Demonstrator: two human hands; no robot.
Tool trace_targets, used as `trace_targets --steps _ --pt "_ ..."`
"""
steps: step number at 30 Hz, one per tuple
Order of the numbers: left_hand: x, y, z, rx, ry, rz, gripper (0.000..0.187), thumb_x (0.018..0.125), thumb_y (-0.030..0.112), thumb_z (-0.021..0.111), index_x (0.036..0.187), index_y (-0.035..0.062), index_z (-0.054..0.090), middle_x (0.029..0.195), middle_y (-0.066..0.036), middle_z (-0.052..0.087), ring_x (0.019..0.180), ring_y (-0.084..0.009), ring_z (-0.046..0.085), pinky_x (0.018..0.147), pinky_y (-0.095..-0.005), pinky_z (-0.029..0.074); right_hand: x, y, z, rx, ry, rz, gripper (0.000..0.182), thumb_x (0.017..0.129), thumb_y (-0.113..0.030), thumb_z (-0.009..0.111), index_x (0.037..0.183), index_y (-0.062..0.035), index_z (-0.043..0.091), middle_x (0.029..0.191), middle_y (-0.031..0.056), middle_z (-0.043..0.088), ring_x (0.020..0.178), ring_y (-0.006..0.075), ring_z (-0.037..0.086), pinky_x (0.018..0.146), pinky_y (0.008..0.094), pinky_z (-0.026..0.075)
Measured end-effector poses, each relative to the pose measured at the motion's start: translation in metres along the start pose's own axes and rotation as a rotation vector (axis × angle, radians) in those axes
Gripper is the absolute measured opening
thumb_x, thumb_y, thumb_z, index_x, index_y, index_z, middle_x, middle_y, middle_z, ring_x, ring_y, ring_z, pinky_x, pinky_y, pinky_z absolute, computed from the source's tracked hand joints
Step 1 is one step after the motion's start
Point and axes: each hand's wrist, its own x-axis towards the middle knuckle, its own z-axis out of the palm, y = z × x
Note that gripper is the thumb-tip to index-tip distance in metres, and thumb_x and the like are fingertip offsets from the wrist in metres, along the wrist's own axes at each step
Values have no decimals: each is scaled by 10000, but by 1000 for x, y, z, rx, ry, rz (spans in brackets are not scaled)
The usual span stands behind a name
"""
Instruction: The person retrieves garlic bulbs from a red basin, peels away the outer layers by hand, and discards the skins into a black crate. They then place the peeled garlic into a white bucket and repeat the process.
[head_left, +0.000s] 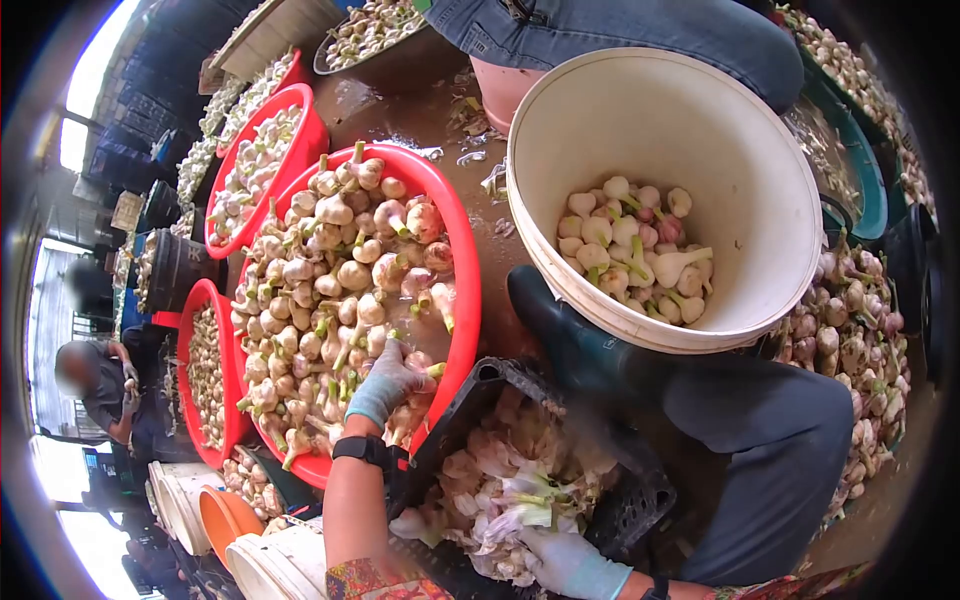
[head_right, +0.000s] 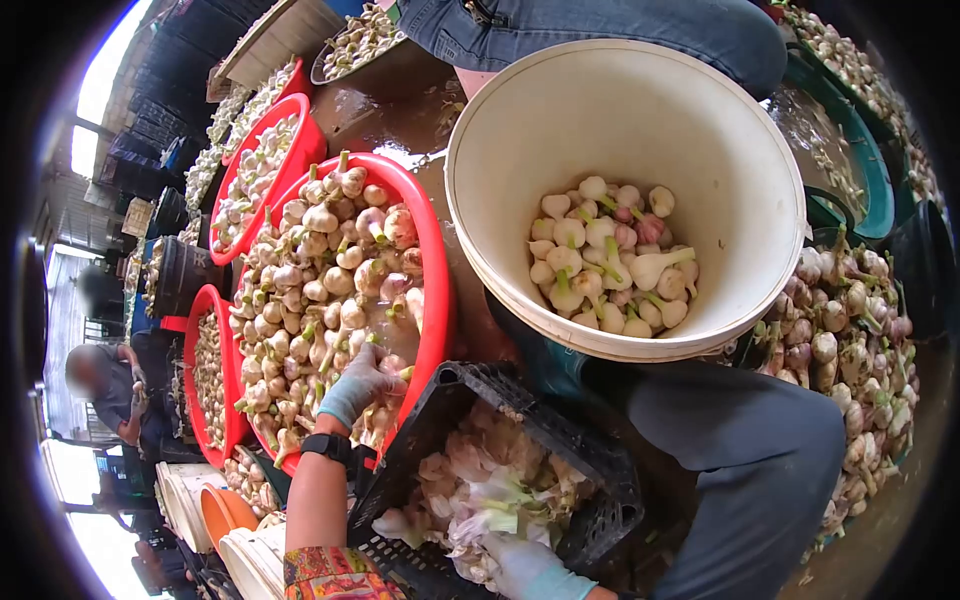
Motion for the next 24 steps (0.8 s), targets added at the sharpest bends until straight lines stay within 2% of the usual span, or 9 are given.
trace_targets --steps 2,4,13,16,18,20,22,23,24 --pt "-1 -12 0 13 45 21 698 614 117 819 1220 21 488 925 -67 595 852 -167 574 716 -304 499 -1 0 0 349 -9 153 232 832 -97 497 1044 -64 585 887 188 631 811 370 620 698 435 504" --pt "-28 6 0 -343 -29 97 531 659 102 783 1122 37 533 927 -51 597 851 -155 576 751 -290 492 -7 -18 -8 -327 46 -120 188 835 -129 524 1000 -65 589 877 191 626 811 375 614 694 445 498" --pt "-86 20 3 -672 146 197 465 750 108 717 1156 27 505 976 -60 564 819 -144 594 694 -285 537 -13 -15 -15 -477 153 -249 310 943 -350 451 1104 -116 574 851 179 621 853 381 594 716 447 487" --pt "-158 29 10 -814 453 185 406 825 258 694 1122 30 534 914 -42 573 737 -108 575 641 -211 486 -12 -14 -22 -374 192 -371 357 940 -342 464 1147 -65 554 972 218 613 839 421 598 706 451 496" --pt "-204 6 41 -999 529 107 397 868 492 599 883 97 556 731 15 521 603 -82 494 520 -222 398 -14 -17 -17 -449 223 -561 416 929 -298 493 1261 -48 481 1009 213 608 868 431 590 752 443 495" --pt "-262 22 80 -1227 522 -38 432 879 549 550 813 124 514 663 23 491 539 -85 460 485 -240 381 -24 -20 -9 -535 106 -547 490 916 -263 509 1359 -90 393 802 202 627 697 385 614 622 462 489" --pt "-296 5 122 -1301 598 -74 464 889 577 508 773 128 510 634 22 487 492 -81 438 427 -226 339 -25 -15 5 -732 108 -809 578 910 -269 522 1422 -124 296 722 182 617 647 353 612 590 447 481" --pt "-312 -6 137 -1285 631 -106 478 887 584 503 769 121 517 622 21 485 494 -81 440 426 -226 335 -45 -21 8 -683 -91 -537 563 925 -287 481 1435 -156 282 787 165 635 669 369 613 619 434 492" --pt "-325 -19 153 -1266 660 -137 492 885 592 498 765 115 523 609 21 482 495 -81 442 424 -226 330 -44 -10 13 -772 -136 -549 573 931 -305 471 1452 -212 250 695 159 617 622 361 606 547 449 482"
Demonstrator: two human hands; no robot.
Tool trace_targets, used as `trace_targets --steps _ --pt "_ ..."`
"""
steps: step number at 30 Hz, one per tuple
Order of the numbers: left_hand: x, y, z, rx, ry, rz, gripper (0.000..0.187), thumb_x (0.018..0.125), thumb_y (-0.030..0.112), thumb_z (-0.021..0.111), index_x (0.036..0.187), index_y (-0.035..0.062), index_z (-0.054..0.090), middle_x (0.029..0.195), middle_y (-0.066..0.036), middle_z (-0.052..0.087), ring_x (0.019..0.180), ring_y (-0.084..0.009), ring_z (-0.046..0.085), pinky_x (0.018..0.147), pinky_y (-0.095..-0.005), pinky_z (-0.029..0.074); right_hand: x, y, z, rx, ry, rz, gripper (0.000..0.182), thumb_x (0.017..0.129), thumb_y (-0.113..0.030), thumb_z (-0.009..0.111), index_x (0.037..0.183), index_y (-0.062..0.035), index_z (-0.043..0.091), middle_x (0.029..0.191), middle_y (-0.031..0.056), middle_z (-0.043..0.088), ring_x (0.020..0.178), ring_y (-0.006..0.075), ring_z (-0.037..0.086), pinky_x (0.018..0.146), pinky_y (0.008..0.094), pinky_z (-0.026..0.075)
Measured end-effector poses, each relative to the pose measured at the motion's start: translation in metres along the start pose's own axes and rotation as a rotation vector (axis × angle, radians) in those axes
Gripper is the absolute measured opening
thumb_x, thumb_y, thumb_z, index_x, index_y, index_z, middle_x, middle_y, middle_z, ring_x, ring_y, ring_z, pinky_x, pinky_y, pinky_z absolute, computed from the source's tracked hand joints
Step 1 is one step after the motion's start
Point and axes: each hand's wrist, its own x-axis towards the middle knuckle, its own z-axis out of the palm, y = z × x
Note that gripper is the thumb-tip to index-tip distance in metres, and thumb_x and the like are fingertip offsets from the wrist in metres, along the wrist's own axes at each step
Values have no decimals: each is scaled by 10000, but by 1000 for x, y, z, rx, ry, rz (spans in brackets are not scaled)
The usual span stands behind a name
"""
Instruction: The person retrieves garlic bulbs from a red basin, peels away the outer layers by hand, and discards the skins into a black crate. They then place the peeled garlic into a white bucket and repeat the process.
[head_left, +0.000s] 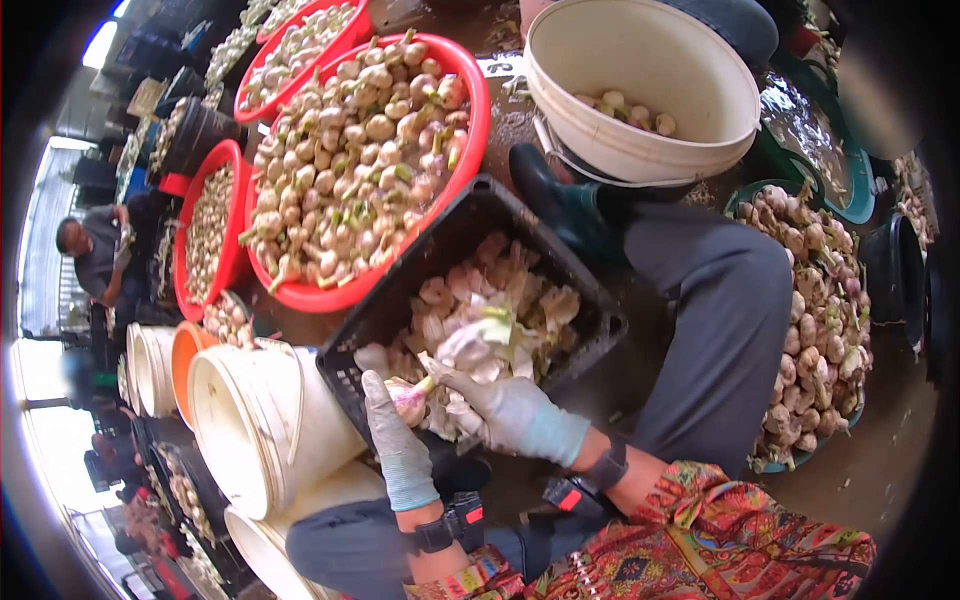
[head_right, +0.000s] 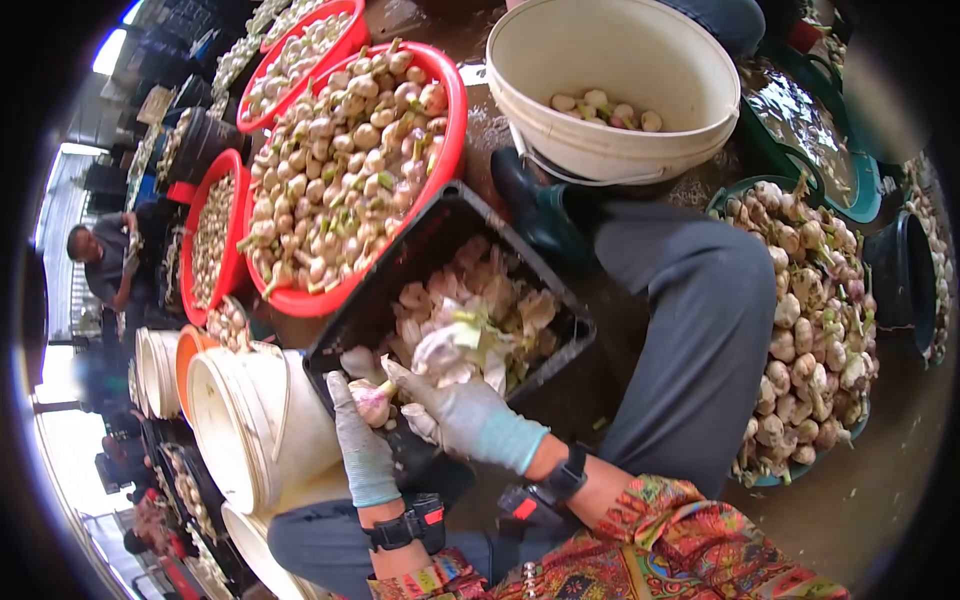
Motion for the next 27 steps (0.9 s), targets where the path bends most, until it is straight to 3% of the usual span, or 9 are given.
trace_targets --steps 1,2,4,7,12,16,20,26,27 --pt "-12 -11 -6 46 84 15 529 882 614 476 766 102 536 598 20 480 491 -81 431 425 -225 320 -3 -1 6 -49 -58 -33 565 925 -301 486 1440 -207 274 673 152 608 590 348 596 534 447 469" --pt "-26 -13 -15 146 31 5 550 882 630 455 776 97 544 603 18 488 489 -82 424 428 -225 319 -7 -2 14 -96 -114 -67 557 918 -296 501 1429 -201 299 650 145 599 558 336 587 520 444 457" --pt "-42 -24 -19 189 205 14 573 883 647 427 781 97 552 617 14 498 497 -85 424 427 -228 318 -13 0 35 -82 -132 -133 551 923 -313 479 1432 -216 292 635 146 594 542 334 585 493 453 447" --pt "-43 -40 -33 182 225 -77 611 870 678 405 794 94 567 641 8 512 509 -87 431 422 -228 312 -16 0 51 -183 -307 -93 533 919 -323 470 1417 -212 319 667 143 610 580 325 606 510 450 462" --pt "-42 -50 -44 207 192 -164 644 862 695 391 798 81 579 639 11 516 519 -84 445 415 -228 313 -20 4 70 -172 -287 -68 464 919 -326 466 1354 -185 389 688 146 618 629 325 628 533 452 473" --pt "-41 -55 -49 326 252 -58 684 862 662 461 894 -15 549 786 -71 560 669 -135 516 562 -269 443 -19 -1 65 -78 -291 34 370 913 -289 485 1255 -152 448 752 152 628 687 353 623 572 444 482" --pt "-32 -63 -53 389 246 -125 706 862 640 495 928 -63 517 857 -115 566 738 -155 522 659 -284 470 -20 -14 54 -300 -464 96 356 945 -331 443 1254 -153 446 723 165 624 640 381 611 564 480 475" --pt "-39 -61 -47 359 207 -11 621 875 586 537 907 -32 475 804 -94 548 694 -138 513 624 -278 473 -21 -2 65 -198 -333 65 366 946 -313 446 1277 -160 475 666 166 609 614 374 609 551 475 478" --pt "-40 -63 -48 364 202 -19 621 875 586 537 907 -32 475 804 -94 548 694 -138 513 624 -278 473 -20 -2 67 -59 -242 99 335 949 -316 452 1220 -137 532 706 179 614 674 360 621 562 462 487"
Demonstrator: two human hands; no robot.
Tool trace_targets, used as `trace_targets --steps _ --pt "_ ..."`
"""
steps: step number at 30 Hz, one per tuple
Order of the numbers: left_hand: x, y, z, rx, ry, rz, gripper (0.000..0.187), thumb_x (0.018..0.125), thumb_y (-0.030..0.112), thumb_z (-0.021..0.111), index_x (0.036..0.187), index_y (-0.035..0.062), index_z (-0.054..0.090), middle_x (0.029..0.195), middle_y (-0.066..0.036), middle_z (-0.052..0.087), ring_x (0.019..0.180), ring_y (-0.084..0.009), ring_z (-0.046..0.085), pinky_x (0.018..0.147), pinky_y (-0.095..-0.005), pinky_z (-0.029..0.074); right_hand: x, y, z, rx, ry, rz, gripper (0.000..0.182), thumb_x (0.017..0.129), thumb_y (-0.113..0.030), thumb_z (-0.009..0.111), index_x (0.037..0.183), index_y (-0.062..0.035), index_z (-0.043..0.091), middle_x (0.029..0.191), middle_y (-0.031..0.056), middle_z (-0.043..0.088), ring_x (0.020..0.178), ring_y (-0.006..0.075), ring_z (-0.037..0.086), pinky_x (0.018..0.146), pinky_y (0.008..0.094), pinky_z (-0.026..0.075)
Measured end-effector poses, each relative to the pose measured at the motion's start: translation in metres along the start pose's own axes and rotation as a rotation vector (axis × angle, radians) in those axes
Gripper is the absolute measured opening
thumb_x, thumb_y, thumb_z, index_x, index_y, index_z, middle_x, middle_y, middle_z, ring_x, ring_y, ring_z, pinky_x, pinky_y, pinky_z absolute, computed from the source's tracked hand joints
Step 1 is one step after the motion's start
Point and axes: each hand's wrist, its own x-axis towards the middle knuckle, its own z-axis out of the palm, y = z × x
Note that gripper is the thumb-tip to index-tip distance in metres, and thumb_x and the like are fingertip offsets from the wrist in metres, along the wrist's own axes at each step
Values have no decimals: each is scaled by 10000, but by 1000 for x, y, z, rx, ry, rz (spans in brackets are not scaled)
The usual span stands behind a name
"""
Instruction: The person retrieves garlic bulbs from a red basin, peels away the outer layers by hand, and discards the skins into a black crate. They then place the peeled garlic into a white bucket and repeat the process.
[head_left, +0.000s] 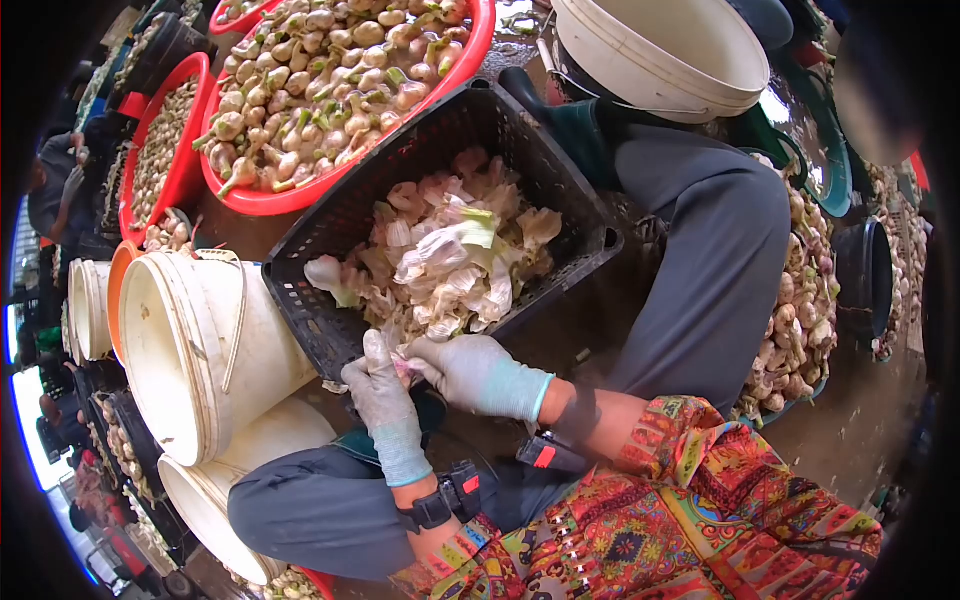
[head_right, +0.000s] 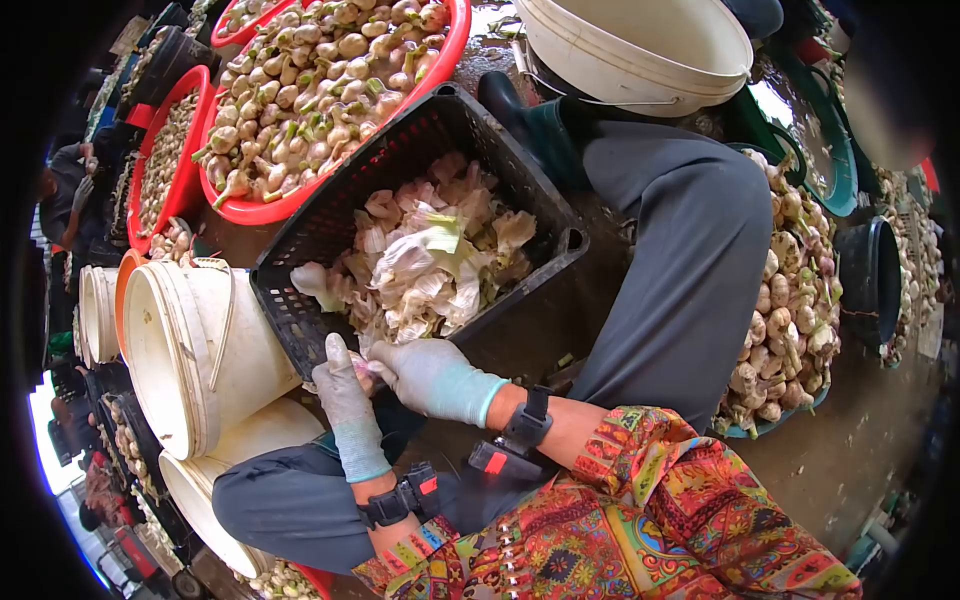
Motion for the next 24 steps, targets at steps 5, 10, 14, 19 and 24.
trace_targets --steps 5,10,14,19,24 --pt "6 8 -2 -105 -83 -53 545 878 560 553 818 24 474 701 -32 492 597 -101 473 530 -244 422 -2 2 -47 66 -75 100 349 919 -395 517 1020 -70 593 912 150 614 821 351 620 715 417 507" --pt "-3 22 5 -188 -183 -117 524 889 556 537 684 75 498 580 13 452 507 -74 405 462 -230 335 -2 -7 -35 -219 -52 -105 283 835 -357 609 941 -95 613 876 114 611 854 329 618 730 423 494" --pt "-16 32 6 -200 -204 -82 454 883 513 573 721 92 527 608 27 489 501 -50 395 448 -201 289 3 1 -30 -133 -67 -47 270 850 -348 599 937 -93 610 834 116 621 811 321 625 692 419 494" --pt "-27 45 10 -633 -365 116 509 874 416 631 1141 -6 539 967 -87 612 880 -149 579 751 -248 478 3 8 -57 898 -137 325 290 900 -288 555 966 -8 593 756 176 632 704 297 640 649 402 486" --pt "-25 38 3 -259 -445 168 462 899 278 623 1216 -39 509 1100 -100 594 998 -162 556 914 -282 436 -4 -2 -63 389 47 -8 299 910 -254 526 980 34 569 861 243 622 838 371 612 744 398 479"
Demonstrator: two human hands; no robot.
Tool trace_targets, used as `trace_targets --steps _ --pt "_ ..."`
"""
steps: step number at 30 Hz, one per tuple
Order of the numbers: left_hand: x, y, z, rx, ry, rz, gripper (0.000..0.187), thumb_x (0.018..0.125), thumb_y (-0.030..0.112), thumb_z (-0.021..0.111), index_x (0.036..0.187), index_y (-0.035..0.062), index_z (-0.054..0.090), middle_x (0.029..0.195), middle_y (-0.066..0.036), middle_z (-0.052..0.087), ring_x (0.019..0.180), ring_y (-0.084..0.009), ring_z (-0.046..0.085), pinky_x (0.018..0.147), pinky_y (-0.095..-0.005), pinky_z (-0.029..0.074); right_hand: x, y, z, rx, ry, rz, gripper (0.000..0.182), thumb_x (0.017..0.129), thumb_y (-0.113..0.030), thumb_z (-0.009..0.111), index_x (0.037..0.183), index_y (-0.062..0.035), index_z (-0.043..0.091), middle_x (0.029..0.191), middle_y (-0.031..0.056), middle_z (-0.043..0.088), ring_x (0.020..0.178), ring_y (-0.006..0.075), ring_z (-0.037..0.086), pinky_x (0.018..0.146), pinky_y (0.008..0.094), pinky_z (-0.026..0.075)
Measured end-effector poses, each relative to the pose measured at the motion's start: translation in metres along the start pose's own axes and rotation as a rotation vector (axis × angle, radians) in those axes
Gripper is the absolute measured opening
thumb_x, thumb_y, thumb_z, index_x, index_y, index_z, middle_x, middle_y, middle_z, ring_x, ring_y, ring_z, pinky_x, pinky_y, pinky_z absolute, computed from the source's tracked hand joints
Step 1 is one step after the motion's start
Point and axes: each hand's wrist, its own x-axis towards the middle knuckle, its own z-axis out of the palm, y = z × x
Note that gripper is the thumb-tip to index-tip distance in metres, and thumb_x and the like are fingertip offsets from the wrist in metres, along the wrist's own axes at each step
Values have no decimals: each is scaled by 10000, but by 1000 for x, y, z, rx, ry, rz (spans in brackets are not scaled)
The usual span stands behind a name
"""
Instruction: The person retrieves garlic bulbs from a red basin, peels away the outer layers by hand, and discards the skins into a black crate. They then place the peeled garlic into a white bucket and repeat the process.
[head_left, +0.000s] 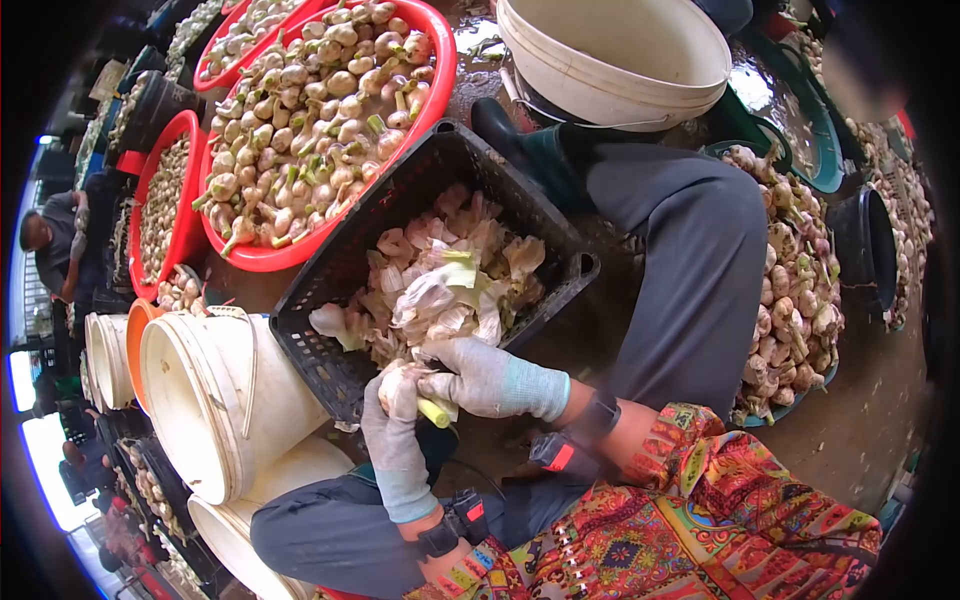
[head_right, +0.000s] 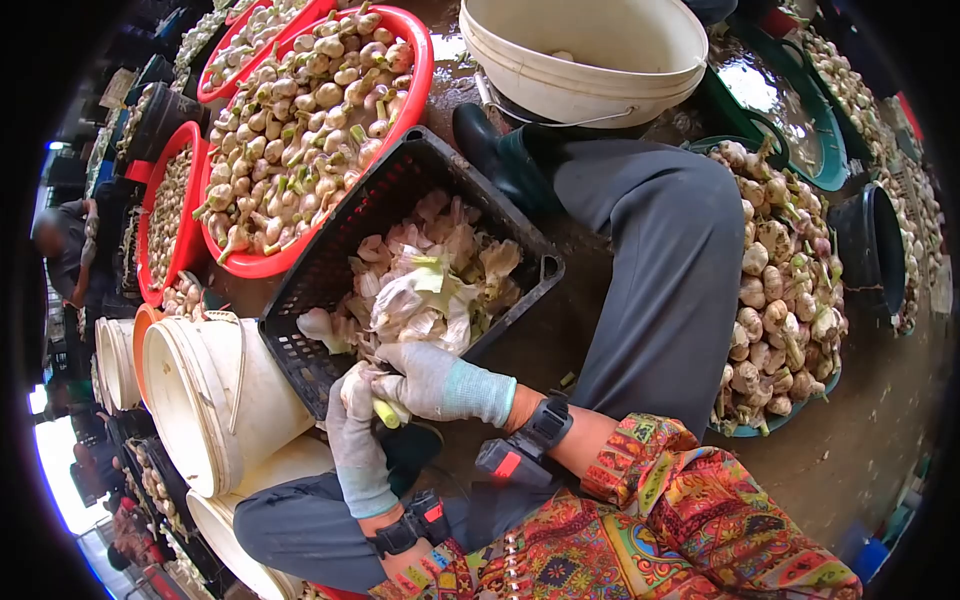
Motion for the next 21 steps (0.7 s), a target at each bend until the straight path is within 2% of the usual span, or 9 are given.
trace_targets --steps 5,7,9,12,14,15,16,17,21 --pt "1 -15 -6 -310 78 115 409 923 234 587 1194 -61 510 1074 -108 592 970 -183 571 925 -311 452 18 30 -1 -50 220 173 215 869 -198 558 960 -3 557 867 221 595 846 358 594 737 410 466" --pt "3 -17 -12 -709 25 130 424 923 210 583 1221 -72 479 1071 -127 579 982 -212 570 933 -361 469 26 38 -8 -275 389 312 203 844 -183 579 977 -30 572 867 210 601 859 376 604 726 436 473" --pt "5 -12 -14 -740 113 86 422 922 208 582 1211 -77 468 1064 -151 567 965 -227 566 955 -413 460 27 38 -15 -697 400 276 251 776 -166 658 1001 -76 594 970 143 608 825 338 630 714 414 506" --pt "9 -6 -11 -1008 -33 62 394 913 228 592 1148 -72 490 1077 -189 565 931 -227 560 1000 -429 419 22 14 -17 -559 497 182 302 758 -204 706 1022 -89 613 987 120 609 798 298 635 705 378 515" --pt "12 -15 -9 -943 -8 101 384 913 227 593 1151 -57 494 1085 -185 567 945 -230 560 991 -421 424 12 0 -9 -292 453 37 236 795 -257 700 930 -70 649 859 126 644 751 255 638 680 344 508" --pt "12 -16 -5 -869 24 126 374 912 227 593 1154 -42 498 1093 -180 568 959 -232 560 982 -413 430 8 -12 -7 -92 292 88 254 809 -281 694 879 -39 657 776 147 649 743 252 643 668 343 497" --pt "9 -16 -1 -818 111 124 348 912 224 594 1161 -4 509 1098 -159 573 986 -235 563 961 -397 437 7 -13 -2 -8 183 103 314 816 -333 674 892 -29 648 794 164 655 746 278 644 676 352 500" --pt "6 -17 3 -731 62 180 338 907 206 602 1176 23 509 1119 -126 573 1023 -227 561 947 -380 439 7 -15 1 79 73 118 375 824 -385 654 906 -19 639 812 180 661 748 303 645 685 361 503" --pt "5 -16 9 -454 152 260 368 873 144 644 1187 24 496 1153 -101 562 1044 -211 554 952 -356 432 10 -10 4 -62 101 82 400 788 -377 665 898 6 637 792 203 646 751 332 639 679 393 495"
